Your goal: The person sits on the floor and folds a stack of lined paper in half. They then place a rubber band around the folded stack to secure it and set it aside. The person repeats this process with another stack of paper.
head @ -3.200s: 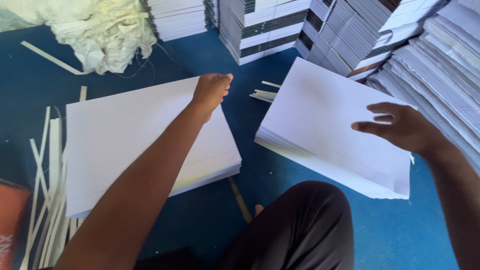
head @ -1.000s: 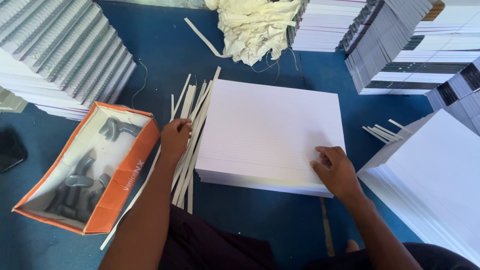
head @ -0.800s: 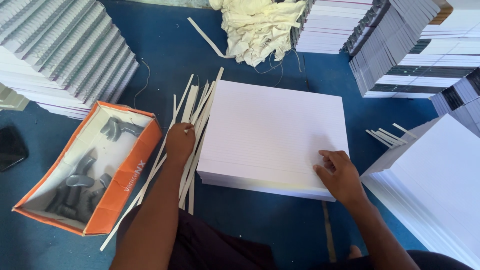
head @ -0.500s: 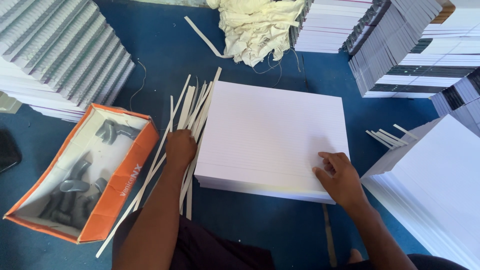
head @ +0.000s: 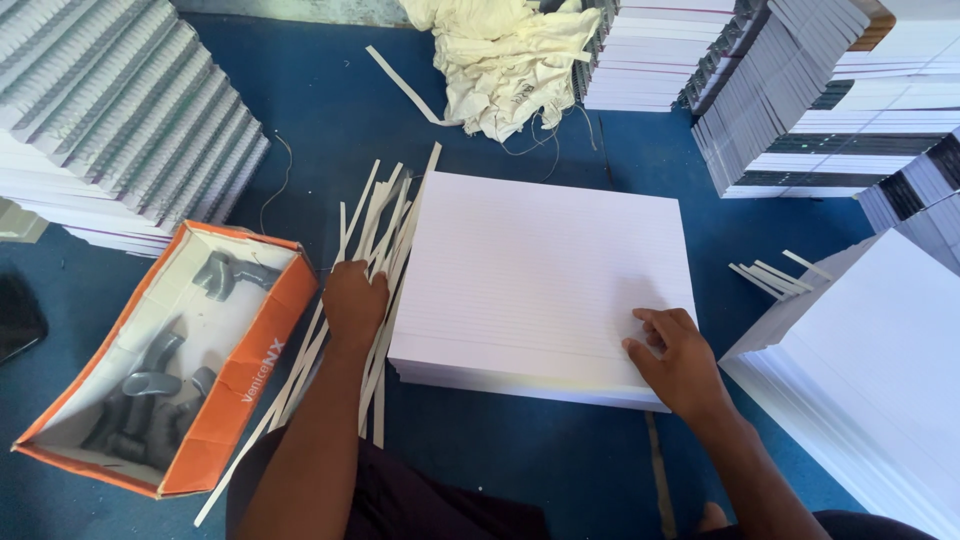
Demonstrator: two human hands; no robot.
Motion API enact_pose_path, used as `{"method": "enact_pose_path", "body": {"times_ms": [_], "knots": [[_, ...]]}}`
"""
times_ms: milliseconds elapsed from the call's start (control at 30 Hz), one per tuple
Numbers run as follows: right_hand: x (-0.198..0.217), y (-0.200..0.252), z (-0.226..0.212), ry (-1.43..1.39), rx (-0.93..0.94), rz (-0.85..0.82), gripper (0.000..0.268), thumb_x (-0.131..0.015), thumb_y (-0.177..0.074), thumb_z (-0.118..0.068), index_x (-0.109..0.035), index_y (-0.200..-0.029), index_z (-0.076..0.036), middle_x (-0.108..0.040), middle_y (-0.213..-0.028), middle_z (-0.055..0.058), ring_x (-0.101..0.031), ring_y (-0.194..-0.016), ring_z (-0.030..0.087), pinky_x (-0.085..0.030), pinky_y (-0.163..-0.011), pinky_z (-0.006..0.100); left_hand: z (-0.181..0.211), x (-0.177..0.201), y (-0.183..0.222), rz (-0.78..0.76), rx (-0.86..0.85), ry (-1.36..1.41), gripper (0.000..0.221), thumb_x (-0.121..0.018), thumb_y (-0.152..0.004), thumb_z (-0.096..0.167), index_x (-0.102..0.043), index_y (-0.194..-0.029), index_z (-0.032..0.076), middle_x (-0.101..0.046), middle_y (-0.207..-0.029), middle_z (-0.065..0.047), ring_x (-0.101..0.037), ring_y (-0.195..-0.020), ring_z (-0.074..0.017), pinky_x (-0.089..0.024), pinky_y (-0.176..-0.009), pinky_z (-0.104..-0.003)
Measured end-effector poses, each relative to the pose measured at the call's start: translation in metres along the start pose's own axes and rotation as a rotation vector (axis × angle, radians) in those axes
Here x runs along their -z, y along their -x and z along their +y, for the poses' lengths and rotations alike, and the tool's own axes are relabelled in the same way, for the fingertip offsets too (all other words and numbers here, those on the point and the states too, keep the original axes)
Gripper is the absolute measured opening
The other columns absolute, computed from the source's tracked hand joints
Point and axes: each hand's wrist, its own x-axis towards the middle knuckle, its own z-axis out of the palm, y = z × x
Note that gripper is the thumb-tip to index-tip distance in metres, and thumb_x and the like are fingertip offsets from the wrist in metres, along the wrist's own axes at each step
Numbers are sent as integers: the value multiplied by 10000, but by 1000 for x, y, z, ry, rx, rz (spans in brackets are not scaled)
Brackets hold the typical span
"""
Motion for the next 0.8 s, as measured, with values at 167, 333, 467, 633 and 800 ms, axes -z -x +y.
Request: {"method": "enact_pose_path", "body": {"times_ms": [167,333,467,633,800], "knots": [[0,2,2,30,29,9,425,-744,-877,-211,-672,-1271,-69,-650,-1189,144,-670,-1005,250,-564,-902,340,0,5,5,196,-68,78,202,-613,-910,31,-752,-1050,-8,-732,-1075,-195,-683,-1025,-360,-535,-926,-440],[1,4,2,40,43,11,430,-743,-883,-206,-666,-1280,-59,-664,-1150,143,-674,-979,248,-569,-892,338,18,32,9,239,-27,192,176,-594,-971,13,-749,-1053,20,-741,-1063,-153,-706,-950,-325,-547,-839,-401],[2,5,2,28,52,10,427,-743,-884,-198,-665,-1278,-53,-662,-1149,145,-673,-989,245,-563,-904,339,40,53,10,280,-121,297,191,-584,-970,-13,-720,-1102,12,-738,-1066,-136,-727,-943,-284,-567,-815,-376],[2,5,4,31,49,5,432,-745,-874,-202,-667,-1275,-59,-658,-1160,145,-670,-997,250,-560,-907,340,71,69,3,274,-296,379,238,-616,-958,-30,-694,-1179,13,-737,-1080,-134,-727,-956,-271,-568,-830,-353],[6,5,6,-22,84,29,399,-738,-887,-198,-681,-1256,-59,-681,-1115,136,-666,-941,240,-560,-842,345,114,74,9,209,-480,374,168,-643,-953,-53,-735,-1069,27,-754,-1013,-118,-738,-865,-238,-586,-735,-324]]}}
